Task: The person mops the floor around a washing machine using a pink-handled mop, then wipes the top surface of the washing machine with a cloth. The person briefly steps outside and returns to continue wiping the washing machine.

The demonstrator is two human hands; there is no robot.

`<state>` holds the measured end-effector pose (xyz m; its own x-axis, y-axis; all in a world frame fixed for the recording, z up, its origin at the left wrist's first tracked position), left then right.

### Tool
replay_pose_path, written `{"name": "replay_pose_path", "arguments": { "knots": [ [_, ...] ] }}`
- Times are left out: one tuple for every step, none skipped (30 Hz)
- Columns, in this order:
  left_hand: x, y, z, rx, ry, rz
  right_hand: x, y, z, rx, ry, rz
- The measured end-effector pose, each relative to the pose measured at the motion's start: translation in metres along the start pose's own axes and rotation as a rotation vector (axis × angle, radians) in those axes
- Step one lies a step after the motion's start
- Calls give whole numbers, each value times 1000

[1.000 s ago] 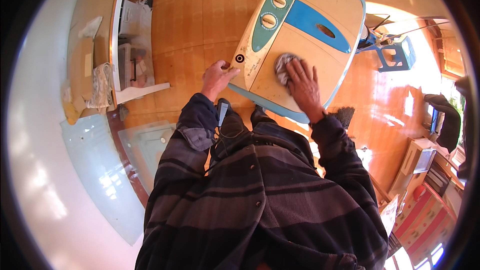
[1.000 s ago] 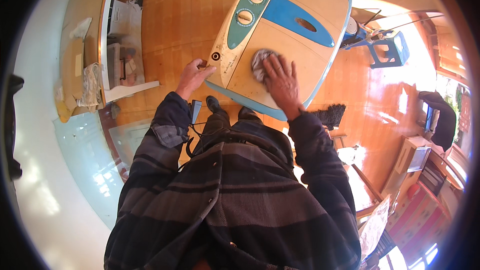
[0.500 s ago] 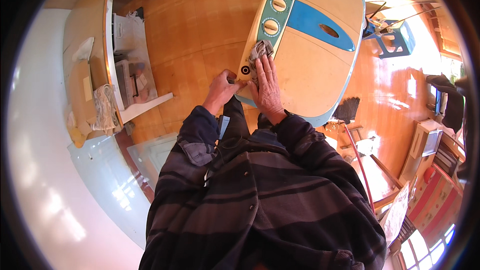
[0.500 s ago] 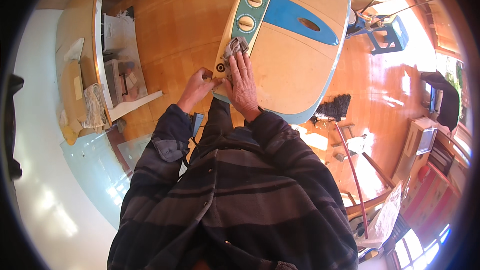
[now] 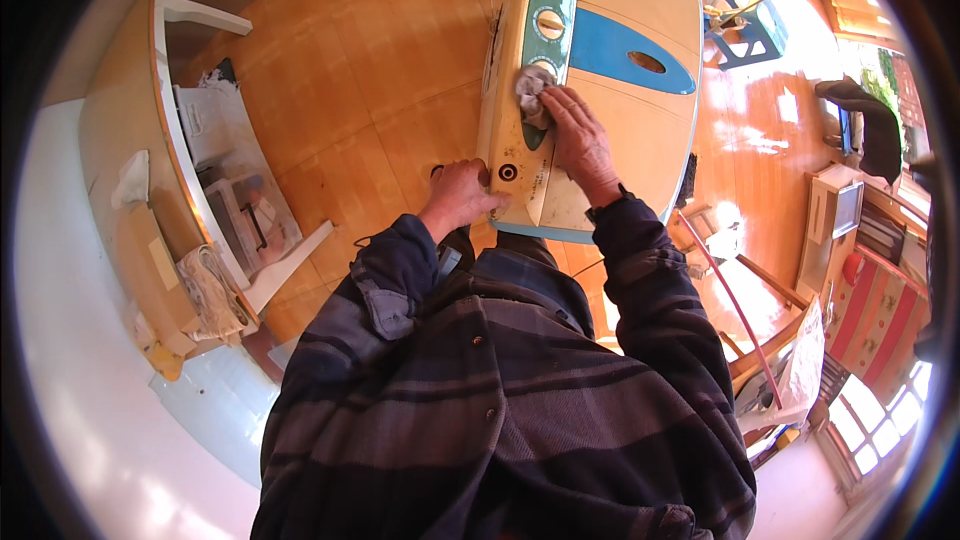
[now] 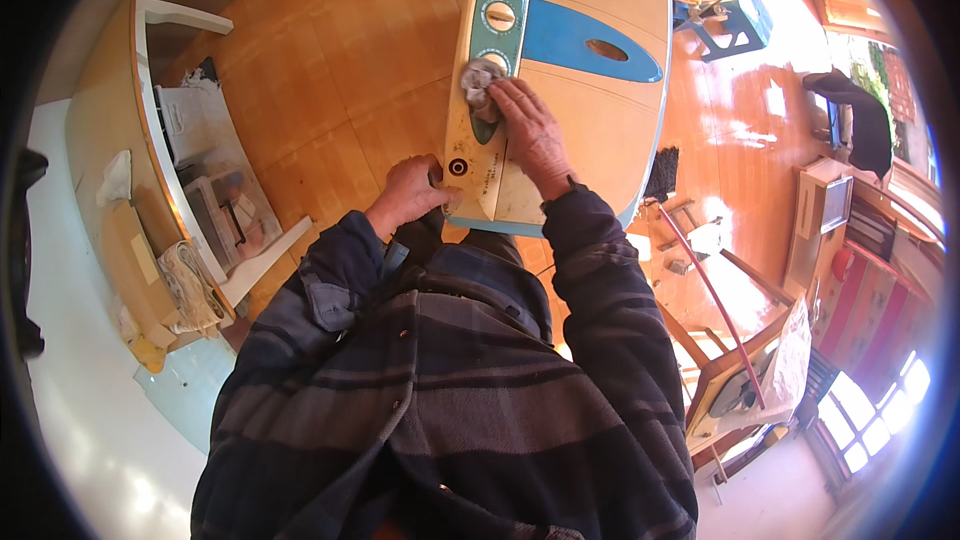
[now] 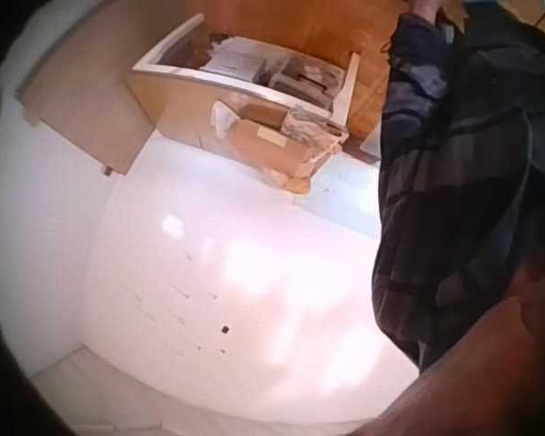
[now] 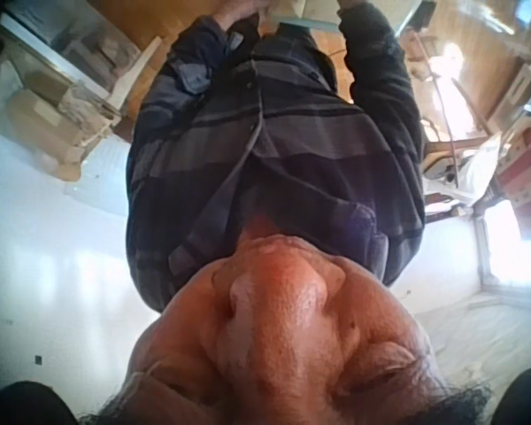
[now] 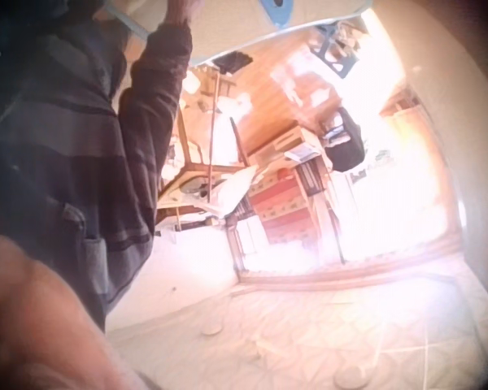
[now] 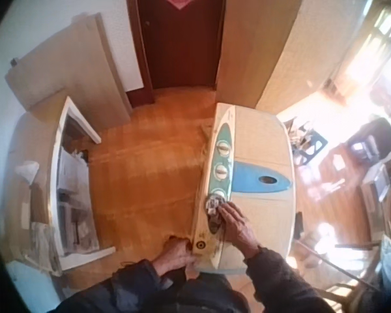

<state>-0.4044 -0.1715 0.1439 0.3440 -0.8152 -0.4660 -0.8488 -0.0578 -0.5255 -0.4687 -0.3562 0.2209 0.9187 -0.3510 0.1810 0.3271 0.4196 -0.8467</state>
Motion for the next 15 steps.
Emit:
{"name": "replay_pose_path", "arguments": {
  "knots": [
    [2, -1, -1, -16, 25, -6, -3, -10, -13, -37, 76, -27],
    [4, -2, -1, -8, 38, -7, -4, -24, -21, -65, 105, -84],
    [6, -1, 0, -14, 45, 17, -6, -29, -29, -86, 191, -118],
    [9, 2, 2, 6, 38, 49, -3, -31, -31, -55, 200, -129],
    [10, 4, 4, 33, 34, 86, -2, -29, -25, -39, 191, -148],
    [11, 7, 6, 22, 20, 115, -1, -18, -18, -8, 224, -180],
    [12, 9, 7, 14, 6, 134, 5, -6, -11, 24, 245, -213],
    [13, 7, 8, 12, 3, 117, 0, 4, -3, 7, 328, -289],
    [12, 8, 8, -20, -4, 117, 1, 10, -5, 23, 389, -275],
    [11, 6, 7, -43, 0, 87, 0, 9, -3, 48, 399, -295],
    [11, 3, 6, -53, 4, 69, 1, 9, 1, 54, 384, -306],
    [10, 0, 4, -97, 15, 41, 2, 7, 3, 49, 368, -287],
    [12, 1, 2, -116, 27, 69, 3, 4, 4, 41, 356, -265],
    [11, 3, 2, -125, 18, 118, 2, -2, 8, 28, 328, -262],
    [12, 4, 3, -115, -4, 154, 3, -2, 10, 31, 338, -227]
  ]
}}
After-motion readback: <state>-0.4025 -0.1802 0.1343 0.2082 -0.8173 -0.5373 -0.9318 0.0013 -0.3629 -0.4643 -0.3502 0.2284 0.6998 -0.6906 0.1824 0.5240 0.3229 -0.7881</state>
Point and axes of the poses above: each hand's wrist, its own x-axis towards the middle knuckle, its own y-axis out of the palm, z = x × y, the point moved 9 cm from there along x, towards the middle knuckle, and after that the axes turned 4 degrees about y, right-handed, at the moved point
